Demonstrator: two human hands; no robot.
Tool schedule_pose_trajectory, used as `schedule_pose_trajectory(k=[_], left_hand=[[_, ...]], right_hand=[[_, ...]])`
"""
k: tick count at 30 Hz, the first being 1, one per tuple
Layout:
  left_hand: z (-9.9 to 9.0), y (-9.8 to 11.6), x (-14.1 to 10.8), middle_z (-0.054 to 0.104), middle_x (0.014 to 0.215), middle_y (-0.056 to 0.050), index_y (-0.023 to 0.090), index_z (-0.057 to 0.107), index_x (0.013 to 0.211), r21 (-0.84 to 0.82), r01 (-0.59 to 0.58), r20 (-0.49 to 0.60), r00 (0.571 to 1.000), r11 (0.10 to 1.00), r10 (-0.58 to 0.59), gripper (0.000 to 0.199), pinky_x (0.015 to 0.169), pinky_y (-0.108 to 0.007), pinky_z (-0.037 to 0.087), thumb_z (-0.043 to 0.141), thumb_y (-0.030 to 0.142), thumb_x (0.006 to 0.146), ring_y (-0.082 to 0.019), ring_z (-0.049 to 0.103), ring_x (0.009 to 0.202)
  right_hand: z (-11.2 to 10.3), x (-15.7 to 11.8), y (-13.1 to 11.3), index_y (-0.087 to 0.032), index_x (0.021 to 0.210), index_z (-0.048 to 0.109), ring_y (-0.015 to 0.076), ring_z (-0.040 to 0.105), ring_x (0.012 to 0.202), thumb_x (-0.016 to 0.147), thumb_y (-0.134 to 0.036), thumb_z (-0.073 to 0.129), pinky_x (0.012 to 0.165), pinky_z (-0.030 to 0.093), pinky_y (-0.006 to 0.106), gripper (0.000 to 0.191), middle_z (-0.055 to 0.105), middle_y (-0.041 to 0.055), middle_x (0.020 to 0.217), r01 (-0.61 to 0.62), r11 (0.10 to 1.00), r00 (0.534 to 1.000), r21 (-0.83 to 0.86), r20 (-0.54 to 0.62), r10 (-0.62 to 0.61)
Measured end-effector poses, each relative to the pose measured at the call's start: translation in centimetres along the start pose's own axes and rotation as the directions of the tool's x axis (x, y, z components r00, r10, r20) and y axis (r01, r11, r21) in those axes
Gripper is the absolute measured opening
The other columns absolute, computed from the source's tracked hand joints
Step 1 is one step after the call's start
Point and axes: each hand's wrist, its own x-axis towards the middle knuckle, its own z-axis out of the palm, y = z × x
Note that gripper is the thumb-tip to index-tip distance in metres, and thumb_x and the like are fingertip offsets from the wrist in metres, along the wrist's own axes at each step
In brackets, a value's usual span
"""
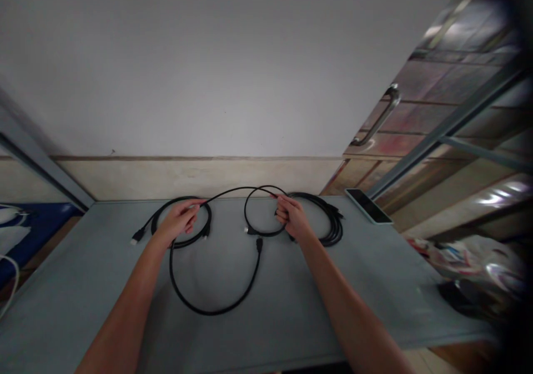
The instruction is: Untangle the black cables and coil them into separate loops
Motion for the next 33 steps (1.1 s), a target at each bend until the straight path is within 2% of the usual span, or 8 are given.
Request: schedule_pose_trajectory(k=[8, 15, 17, 20, 23, 28, 30, 33], left_hand=[[2.4, -1.6, 0.5, 0.035, 0.053, 0.010, 0.015, 0.047, 0.142, 0.083, -0.010, 0.069, 0.998, 0.997, 0.004, 0.068, 0.041, -0.018, 0.030, 0.056, 0.051, 0.085, -0.006, 0.033, 0.041], [6.0, -1.7, -0.4, 0.043, 0.059, 0.007, 0.018, 0.049, 0.136, 0.130, -0.029, 0.151, 0.989, 0.991, 0.009, 0.059, 0.042, -0.020, 0.032, 0.048, 0.054, 0.090, -0.008, 0.039, 0.044], [7.1, -1.8, -0.7, 0.048, 0.065, 0.005, 0.018, 0.051, 0.131, 0.150, -0.073, 0.164, 0.985, 0.986, 0.048, 0.053, 0.045, -0.021, 0.036, 0.052, 0.049, 0.089, -0.009, 0.044, 0.049], [8.2, -2.4, -1.0, 0.060, 0.082, -0.001, 0.018, 0.053, 0.119, 0.195, -0.146, 0.212, 0.972, 0.970, 0.104, 0.043, 0.060, -0.025, 0.047, 0.065, 0.035, 0.081, -0.013, 0.058, 0.068], [8.6, -3.0, -1.2, 0.065, 0.096, -0.006, 0.019, 0.052, 0.115, 0.267, -0.173, 0.286, 0.954, 0.948, 0.093, 0.048, 0.069, -0.030, 0.051, 0.072, 0.024, 0.072, -0.016, 0.062, 0.078], [8.5, -3.0, -1.5, 0.064, 0.113, -0.010, 0.020, 0.053, 0.115, 0.448, -0.268, 0.273, 0.949, 0.853, 0.155, 0.049, 0.077, -0.035, 0.051, 0.069, 0.015, 0.070, -0.021, 0.064, 0.089], [8.3, -2.9, -1.4, 0.065, 0.113, -0.010, 0.020, 0.054, 0.113, 0.492, -0.295, 0.279, 0.945, 0.819, 0.173, 0.044, 0.083, -0.037, 0.050, 0.068, 0.014, 0.071, -0.023, 0.064, 0.096], [8.3, -3.2, -1.1, 0.067, 0.106, -0.009, 0.021, 0.052, 0.113, 0.528, -0.305, 0.295, 0.941, 0.792, 0.166, 0.037, 0.086, -0.038, 0.050, 0.063, 0.016, 0.078, -0.024, 0.065, 0.097]], right_hand=[[2.4, -0.8, 0.9, -0.018, 0.096, 0.064, 0.0052, 0.008, 0.044, 0.076, -0.036, 0.075, 0.037, 0.009, 0.019, 0.029, 0.017, -0.0115, 0.055, -0.073, 0.994, 0.995, 0.080, 0.079, 0.066], [3.4, -1.5, 1.6, -0.018, 0.097, 0.064, 0.0052, 0.008, 0.045, 0.079, -0.035, 0.073, 0.038, 0.010, 0.019, 0.026, 0.015, -0.0111, 0.056, -0.118, 0.987, 0.983, 0.106, 0.154, 0.101], [3.7, -1.7, 1.8, -0.018, 0.093, 0.063, 0.0054, 0.009, 0.045, 0.080, -0.036, 0.072, 0.038, 0.011, 0.019, 0.024, 0.016, -0.0105, 0.056, -0.125, 0.988, 0.976, 0.094, 0.189, 0.105], [3.9, -1.8, 1.9, -0.018, 0.094, 0.064, 0.0062, 0.012, 0.046, 0.081, -0.037, 0.071, 0.040, 0.014, 0.020, 0.023, 0.015, -0.0100, 0.057, -0.098, 0.992, 0.974, 0.082, 0.214, 0.078], [3.8, -1.5, 1.9, -0.018, 0.095, 0.065, 0.0069, 0.013, 0.047, 0.082, -0.036, 0.071, 0.042, 0.016, 0.022, 0.023, 0.015, -0.0099, 0.057, -0.067, 0.995, 0.977, 0.076, 0.207, 0.050], [3.5, -1.4, 1.9, -0.019, 0.091, 0.064, 0.0074, 0.014, 0.047, 0.081, -0.038, 0.071, 0.042, 0.016, 0.023, 0.022, 0.016, -0.0095, 0.056, -0.060, 0.997, 0.980, 0.039, 0.191, 0.052], [3.5, -1.4, 1.9, -0.020, 0.087, 0.062, 0.0072, 0.014, 0.046, 0.080, -0.038, 0.071, 0.042, 0.016, 0.023, 0.021, 0.017, -0.0095, 0.057, -0.056, 0.998, 0.979, 0.042, 0.199, 0.047], [3.5, -1.4, 1.9, -0.019, 0.093, 0.064, 0.0073, 0.014, 0.047, 0.081, -0.037, 0.071, 0.042, 0.016, 0.023, 0.023, 0.017, -0.0096, 0.057, -0.051, 0.998, 0.978, 0.046, 0.206, 0.041]])
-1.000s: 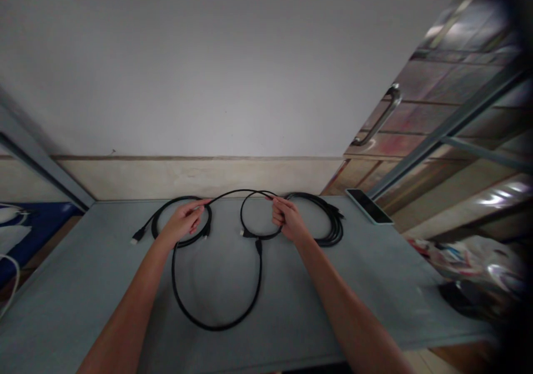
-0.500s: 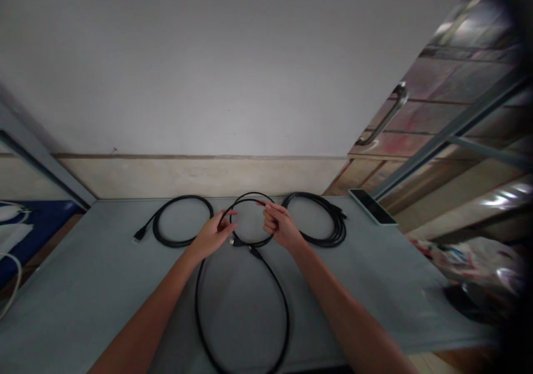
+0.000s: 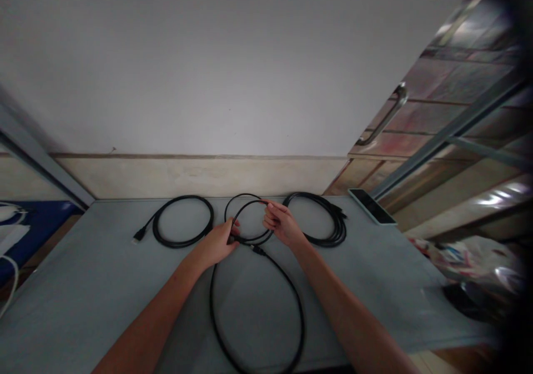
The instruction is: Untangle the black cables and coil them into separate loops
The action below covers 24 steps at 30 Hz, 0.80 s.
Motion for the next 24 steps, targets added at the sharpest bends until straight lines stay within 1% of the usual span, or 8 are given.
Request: schedule_pose_trajectory(k=[2, 4, 8, 13, 17, 19, 22, 24], left_hand=[[0.3, -0.4, 0.2, 0.067, 0.107, -0.011, 0.020, 0.049, 0.116, 0.029, -0.012, -0.009, 1.000, 1.000, 0.012, 0.036, 0.089, -0.039, 0.049, 0.060, 0.016, 0.082, -0.024, 0.065, 0.099], [0.7, -0.8, 0.5, 0.064, 0.109, -0.012, 0.019, 0.048, 0.117, 0.068, -0.013, -0.064, 0.998, 0.998, 0.017, 0.035, 0.091, -0.040, 0.048, 0.058, 0.016, 0.084, -0.025, 0.063, 0.101], [1.2, -1.3, 0.9, 0.060, 0.112, -0.011, 0.019, 0.045, 0.120, 0.133, 0.019, -0.148, 0.989, 0.991, 0.000, 0.040, 0.089, -0.041, 0.050, 0.061, 0.017, 0.083, -0.023, 0.063, 0.096], [0.8, -1.0, 0.8, 0.056, 0.116, -0.012, 0.019, 0.045, 0.121, 0.189, 0.045, -0.157, 0.988, 0.981, -0.015, 0.051, 0.086, -0.040, 0.052, 0.071, 0.023, 0.077, -0.024, 0.063, 0.096], [0.3, -0.4, 0.7, 0.059, 0.106, -0.010, 0.019, 0.046, 0.120, 0.225, 0.062, -0.164, 0.986, 0.972, -0.025, 0.054, 0.081, -0.039, 0.051, 0.074, 0.032, 0.076, -0.026, 0.063, 0.092], [0.1, -0.1, 0.6, 0.060, 0.097, -0.008, 0.018, 0.048, 0.118, 0.227, 0.044, -0.177, 0.984, 0.973, -0.003, 0.047, 0.079, -0.039, 0.050, 0.069, 0.037, 0.081, -0.025, 0.063, 0.088], [-0.1, 0.3, 0.5, 0.061, 0.088, -0.007, 0.018, 0.053, 0.106, 0.204, -0.009, -0.208, 0.977, 0.979, 0.053, 0.024, 0.079, -0.036, 0.047, 0.049, 0.038, 0.094, -0.024, 0.062, 0.084], [-0.3, 0.6, 0.4, 0.062, 0.082, -0.006, 0.019, 0.055, 0.100, 0.150, -0.024, -0.235, 0.970, 0.988, 0.059, 0.025, 0.076, -0.034, 0.045, 0.037, 0.036, 0.098, -0.021, 0.061, 0.079]], right_hand=[[0.0, 0.0, 0.0, -0.019, 0.100, 0.065, 0.0076, 0.014, 0.048, 0.082, -0.037, 0.070, 0.043, 0.016, 0.023, 0.026, 0.017, -0.0096, 0.057, 0.002, 1.000, 1.000, 0.002, 0.002, -0.002], [0.0, 0.0, 0.1, -0.020, 0.103, 0.066, 0.0078, 0.014, 0.048, 0.082, -0.037, 0.070, 0.043, 0.016, 0.024, 0.028, 0.019, -0.0095, 0.057, 0.001, 1.000, 1.000, 0.002, 0.004, -0.001], [0.0, 0.1, 0.1, -0.021, 0.106, 0.065, 0.0080, 0.016, 0.047, 0.081, -0.037, 0.070, 0.043, 0.016, 0.023, 0.030, 0.020, -0.0093, 0.057, 0.002, 1.000, 1.000, -0.012, 0.012, -0.001], [-0.1, 0.1, 0.1, -0.021, 0.099, 0.064, 0.0078, 0.016, 0.047, 0.081, -0.038, 0.070, 0.043, 0.017, 0.023, 0.026, 0.021, -0.0092, 0.057, 0.003, 1.000, 1.000, -0.026, 0.014, -0.003], [0.0, 0.1, 0.0, -0.022, 0.098, 0.064, 0.0076, 0.017, 0.047, 0.081, -0.037, 0.070, 0.044, 0.016, 0.023, 0.024, 0.021, -0.0092, 0.055, 0.009, 1.000, 1.000, -0.021, 0.009, -0.009], [0.0, 0.1, -0.1, -0.021, 0.099, 0.064, 0.0074, 0.017, 0.046, 0.081, -0.037, 0.070, 0.043, 0.016, 0.023, 0.024, 0.021, -0.0094, 0.055, 0.014, 1.000, 1.000, -0.014, 0.012, -0.013], [0.0, 0.0, -0.3, -0.021, 0.100, 0.065, 0.0071, 0.016, 0.046, 0.082, -0.036, 0.070, 0.042, 0.016, 0.023, 0.024, 0.020, -0.0094, 0.056, 0.020, 1.000, 1.000, -0.008, 0.008, -0.020], [0.0, 0.0, -0.3, -0.021, 0.098, 0.065, 0.0069, 0.015, 0.046, 0.082, -0.036, 0.070, 0.042, 0.015, 0.022, 0.022, 0.019, -0.0096, 0.056, 0.016, 1.000, 1.000, -0.003, -0.002, -0.016]])
